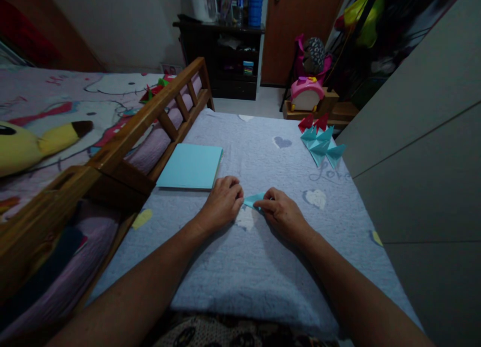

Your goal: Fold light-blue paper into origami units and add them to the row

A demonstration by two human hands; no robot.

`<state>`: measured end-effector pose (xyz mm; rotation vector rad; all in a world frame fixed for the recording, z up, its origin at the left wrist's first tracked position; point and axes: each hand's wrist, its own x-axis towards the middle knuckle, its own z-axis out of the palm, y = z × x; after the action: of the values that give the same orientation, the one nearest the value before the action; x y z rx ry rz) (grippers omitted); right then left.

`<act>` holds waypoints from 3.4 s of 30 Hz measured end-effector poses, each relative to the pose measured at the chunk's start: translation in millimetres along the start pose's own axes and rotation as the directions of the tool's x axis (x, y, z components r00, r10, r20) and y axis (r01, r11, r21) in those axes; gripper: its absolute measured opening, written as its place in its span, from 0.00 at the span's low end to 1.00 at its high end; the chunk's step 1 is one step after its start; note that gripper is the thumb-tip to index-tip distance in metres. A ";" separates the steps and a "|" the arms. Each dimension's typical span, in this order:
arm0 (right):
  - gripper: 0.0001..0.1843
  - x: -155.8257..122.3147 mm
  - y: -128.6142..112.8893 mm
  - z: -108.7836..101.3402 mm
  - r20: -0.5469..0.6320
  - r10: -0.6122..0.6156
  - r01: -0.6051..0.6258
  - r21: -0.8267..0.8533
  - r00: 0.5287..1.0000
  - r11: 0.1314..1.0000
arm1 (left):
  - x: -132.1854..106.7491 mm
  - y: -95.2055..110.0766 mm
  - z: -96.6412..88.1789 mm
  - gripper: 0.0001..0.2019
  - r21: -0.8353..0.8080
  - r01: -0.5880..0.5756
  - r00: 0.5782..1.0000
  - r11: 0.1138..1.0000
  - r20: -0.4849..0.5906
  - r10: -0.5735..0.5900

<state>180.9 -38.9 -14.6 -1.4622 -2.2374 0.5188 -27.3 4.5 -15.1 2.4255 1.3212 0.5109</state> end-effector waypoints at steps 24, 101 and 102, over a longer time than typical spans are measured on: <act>0.13 -2.5 3.1 -1.9 0.008 -0.033 0.032 0.038 0.999 0.999 | -0.7 -3.2 -6.7 0.03 -0.137 0.026 0.998 0.990 0.056 -0.018; 0.17 -2.9 -19.3 -11.0 0.152 -0.145 0.177 -0.226 0.978 0.958 | -1.7 6.7 4.1 0.04 0.101 0.071 0.997 0.992 0.009 -0.072; 0.16 -3.3 -19.2 -11.8 0.154 -0.145 0.177 -0.216 0.977 0.960 | -1.7 6.9 3.9 0.04 0.096 0.074 0.997 0.993 0.012 -0.075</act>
<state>173.7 -48.3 4.8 -1.3686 -2.5710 0.3258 -21.4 -0.9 -15.7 2.4393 1.4546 0.4182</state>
